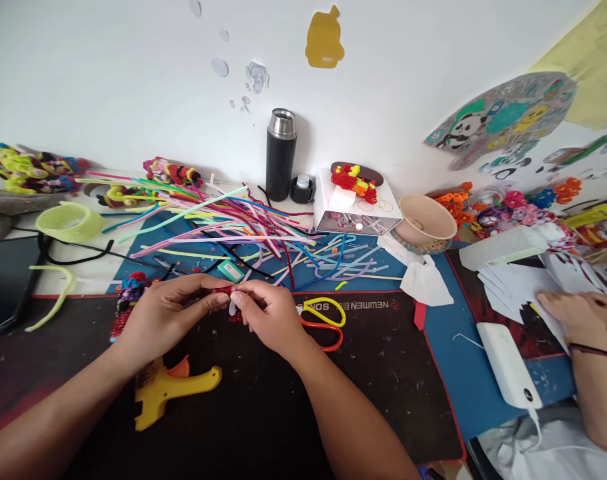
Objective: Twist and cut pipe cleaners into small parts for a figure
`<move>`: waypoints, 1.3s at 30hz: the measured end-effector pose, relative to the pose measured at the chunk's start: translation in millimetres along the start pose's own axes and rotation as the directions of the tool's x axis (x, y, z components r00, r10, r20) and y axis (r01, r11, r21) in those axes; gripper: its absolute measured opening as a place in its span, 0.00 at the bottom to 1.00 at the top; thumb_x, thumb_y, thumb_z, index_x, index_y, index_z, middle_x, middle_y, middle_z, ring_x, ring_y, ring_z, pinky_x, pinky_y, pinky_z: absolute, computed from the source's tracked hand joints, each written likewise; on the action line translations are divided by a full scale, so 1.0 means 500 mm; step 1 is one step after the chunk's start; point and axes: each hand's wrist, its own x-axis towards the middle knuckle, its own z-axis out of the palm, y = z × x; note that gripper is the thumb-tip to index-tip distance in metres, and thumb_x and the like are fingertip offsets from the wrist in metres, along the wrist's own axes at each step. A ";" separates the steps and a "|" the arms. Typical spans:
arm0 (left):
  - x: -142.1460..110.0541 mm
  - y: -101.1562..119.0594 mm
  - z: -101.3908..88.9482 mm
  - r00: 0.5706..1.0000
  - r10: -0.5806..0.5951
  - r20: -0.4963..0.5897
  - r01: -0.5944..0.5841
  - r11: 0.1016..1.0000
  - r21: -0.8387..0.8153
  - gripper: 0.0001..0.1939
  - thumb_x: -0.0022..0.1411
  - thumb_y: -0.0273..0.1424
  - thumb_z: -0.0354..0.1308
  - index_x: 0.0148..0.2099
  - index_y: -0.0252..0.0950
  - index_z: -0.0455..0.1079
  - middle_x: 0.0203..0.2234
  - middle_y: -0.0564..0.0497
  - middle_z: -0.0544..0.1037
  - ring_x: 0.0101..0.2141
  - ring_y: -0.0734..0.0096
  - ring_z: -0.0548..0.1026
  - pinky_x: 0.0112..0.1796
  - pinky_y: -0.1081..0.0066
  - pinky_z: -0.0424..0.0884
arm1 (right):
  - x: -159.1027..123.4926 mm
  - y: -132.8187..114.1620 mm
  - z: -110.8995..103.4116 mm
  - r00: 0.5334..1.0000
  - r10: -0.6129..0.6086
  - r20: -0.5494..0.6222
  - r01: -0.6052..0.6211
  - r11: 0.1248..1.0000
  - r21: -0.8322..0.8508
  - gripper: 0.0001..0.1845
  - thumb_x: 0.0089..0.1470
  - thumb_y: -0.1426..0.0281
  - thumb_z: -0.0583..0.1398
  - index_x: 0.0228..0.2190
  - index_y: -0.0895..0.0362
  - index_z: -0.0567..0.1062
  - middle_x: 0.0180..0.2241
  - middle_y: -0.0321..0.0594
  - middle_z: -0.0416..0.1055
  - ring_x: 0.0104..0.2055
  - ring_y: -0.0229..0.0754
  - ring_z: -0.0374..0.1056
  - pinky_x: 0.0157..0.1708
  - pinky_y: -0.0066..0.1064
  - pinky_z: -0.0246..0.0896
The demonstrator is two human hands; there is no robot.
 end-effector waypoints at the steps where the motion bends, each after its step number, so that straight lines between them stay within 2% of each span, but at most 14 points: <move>1: 0.000 0.003 0.000 1.000 0.003 -0.007 -0.003 1.000 -0.003 0.10 0.69 0.40 0.67 0.46 0.42 0.86 0.37 0.51 0.89 0.36 0.62 0.86 0.41 0.69 0.79 | 0.000 -0.003 -0.001 1.000 -0.001 -0.002 0.001 1.000 -0.006 0.15 0.68 0.58 0.62 0.39 0.56 0.81 0.20 0.29 0.67 0.19 0.34 0.63 0.24 0.27 0.60; 6: -0.004 0.016 -0.001 1.000 -0.011 -0.014 0.011 0.999 -0.037 0.09 0.68 0.39 0.68 0.44 0.42 0.86 0.36 0.51 0.89 0.36 0.62 0.85 0.41 0.68 0.79 | 0.000 -0.009 -0.005 0.998 0.034 -0.048 -0.034 0.999 -0.019 0.16 0.69 0.58 0.61 0.36 0.57 0.80 0.18 0.28 0.65 0.18 0.33 0.62 0.23 0.26 0.58; 11: -0.006 0.017 0.002 0.995 -0.098 0.023 0.100 0.991 -0.088 0.12 0.68 0.43 0.67 0.42 0.40 0.85 0.34 0.49 0.88 0.34 0.60 0.85 0.39 0.67 0.80 | 0.000 -0.001 -0.004 0.998 0.053 -0.038 -0.052 0.998 0.044 0.16 0.68 0.57 0.62 0.41 0.57 0.81 0.20 0.29 0.68 0.18 0.33 0.63 0.22 0.26 0.58; 16: -0.001 0.002 0.013 0.981 -0.195 0.020 0.195 0.962 -0.190 0.16 0.66 0.45 0.69 0.46 0.39 0.82 0.33 0.49 0.88 0.33 0.61 0.85 0.37 0.66 0.80 | 0.002 0.002 -0.002 0.997 0.061 -0.039 -0.059 0.997 0.058 0.17 0.67 0.56 0.63 0.44 0.56 0.82 0.22 0.30 0.69 0.19 0.33 0.63 0.21 0.26 0.60; 20: -0.003 -0.005 0.020 0.981 -0.193 0.012 0.191 0.951 -0.244 0.17 0.64 0.46 0.72 0.44 0.39 0.78 0.31 0.51 0.85 0.32 0.63 0.84 0.36 0.68 0.80 | 0.001 0.002 -0.002 0.996 0.073 -0.049 -0.071 0.996 0.048 0.16 0.67 0.55 0.64 0.40 0.56 0.81 0.21 0.30 0.68 0.18 0.34 0.63 0.21 0.26 0.59; 28: -0.006 -0.003 0.018 0.980 -0.196 0.029 0.196 0.944 -0.265 0.20 0.62 0.50 0.73 0.41 0.39 0.77 0.31 0.51 0.85 0.32 0.63 0.84 0.36 0.68 0.81 | -0.002 0.007 0.001 0.998 0.061 -0.011 -0.060 0.993 0.103 0.15 0.64 0.56 0.66 0.40 0.56 0.79 0.21 0.28 0.68 0.18 0.33 0.62 0.21 0.26 0.59; 32: -0.006 -0.003 0.018 0.974 -0.215 0.064 0.225 0.927 -0.300 0.20 0.62 0.49 0.74 0.39 0.38 0.78 0.29 0.51 0.85 0.31 0.63 0.84 0.35 0.68 0.81 | -0.004 0.002 0.002 0.998 0.069 -0.009 -0.069 0.995 0.071 0.15 0.66 0.56 0.65 0.38 0.55 0.78 0.21 0.28 0.68 0.17 0.32 0.61 0.20 0.26 0.57; 39: -0.003 0.006 0.013 0.953 -0.265 0.145 0.301 0.863 -0.405 0.19 0.59 0.47 0.76 0.36 0.38 0.77 0.27 0.51 0.84 0.29 0.63 0.84 0.33 0.67 0.83 | -0.009 0.014 0.007 0.998 0.061 0.024 -0.063 0.990 0.123 0.18 0.66 0.52 0.65 0.35 0.54 0.75 0.22 0.29 0.68 0.17 0.31 0.59 0.18 0.24 0.52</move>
